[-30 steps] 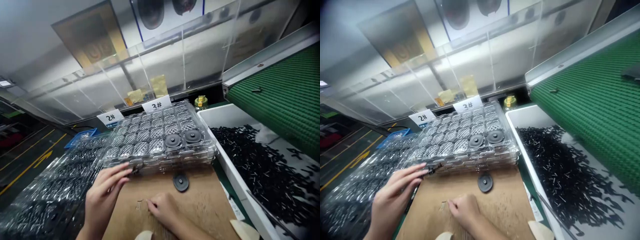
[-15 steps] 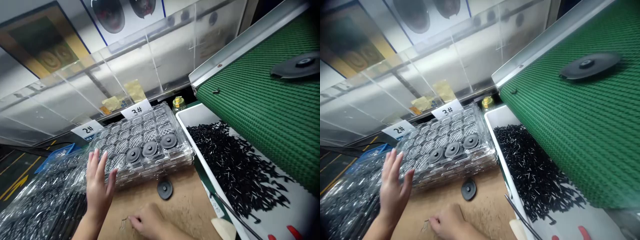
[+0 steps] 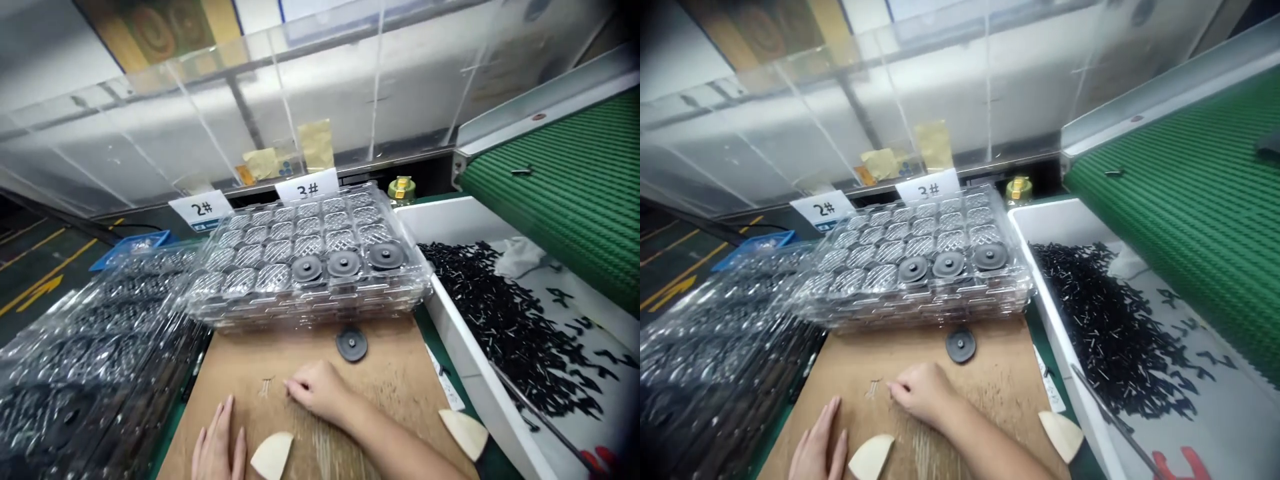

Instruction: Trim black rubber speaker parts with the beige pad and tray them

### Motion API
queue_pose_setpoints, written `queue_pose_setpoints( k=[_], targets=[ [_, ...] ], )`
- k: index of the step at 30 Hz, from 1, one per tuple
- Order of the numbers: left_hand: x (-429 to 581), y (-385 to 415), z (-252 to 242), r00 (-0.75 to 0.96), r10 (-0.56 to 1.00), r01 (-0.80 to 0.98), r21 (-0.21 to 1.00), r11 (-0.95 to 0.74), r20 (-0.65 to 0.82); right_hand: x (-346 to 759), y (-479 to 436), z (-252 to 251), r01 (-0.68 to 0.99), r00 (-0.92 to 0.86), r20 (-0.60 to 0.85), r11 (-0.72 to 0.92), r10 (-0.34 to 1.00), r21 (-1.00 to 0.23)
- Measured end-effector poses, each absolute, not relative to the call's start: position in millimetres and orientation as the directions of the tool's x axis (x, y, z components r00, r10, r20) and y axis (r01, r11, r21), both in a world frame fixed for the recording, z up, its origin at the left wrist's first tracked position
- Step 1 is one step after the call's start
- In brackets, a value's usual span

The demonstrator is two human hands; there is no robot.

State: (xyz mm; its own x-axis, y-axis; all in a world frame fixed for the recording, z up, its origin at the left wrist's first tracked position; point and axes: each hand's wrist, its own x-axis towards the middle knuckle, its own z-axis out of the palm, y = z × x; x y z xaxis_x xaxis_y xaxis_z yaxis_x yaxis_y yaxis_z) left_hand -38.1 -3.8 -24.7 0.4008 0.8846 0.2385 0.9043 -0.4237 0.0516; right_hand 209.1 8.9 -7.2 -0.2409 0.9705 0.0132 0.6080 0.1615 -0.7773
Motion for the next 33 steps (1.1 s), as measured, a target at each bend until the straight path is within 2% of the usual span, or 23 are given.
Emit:
queue_pose_setpoints(
  k=[5,10,18,22,26,29,33],
  targets=[
    [-32,-7,-11,0.381,0.894,0.894,0.152,-0.421,0.236,210,5,-15,0.613,-0.288,0.058,0.231,0.956,-0.755],
    [-33,-12,-12,0.353,0.911,0.891,0.219,-0.397,0.213,207,1,-15,0.663,-0.253,0.103,0.250,0.962,-0.705],
    [-36,-16,-1,0.364,0.906,0.860,0.295,-0.415,0.214,191,-4,-1,0.787,-0.247,0.135,0.280,0.960,-0.549],
    [-42,-15,-7,0.376,0.898,0.844,0.315,-0.433,0.226,192,-8,33,0.848,-0.344,0.057,0.336,0.937,-0.411],
    [-48,-13,-16,0.388,0.882,0.819,0.340,-0.462,0.266,213,-9,104,0.901,-0.395,-0.064,0.373,0.916,-0.220],
    [-50,-10,-22,0.392,0.868,0.802,0.350,-0.484,0.304,241,-4,168,0.961,-0.277,-0.096,0.274,0.956,-0.037],
    [-52,-6,-30,0.418,0.864,0.804,0.328,-0.496,0.283,298,7,242,0.973,0.020,-0.077,-0.002,0.997,0.233]
  ],
)
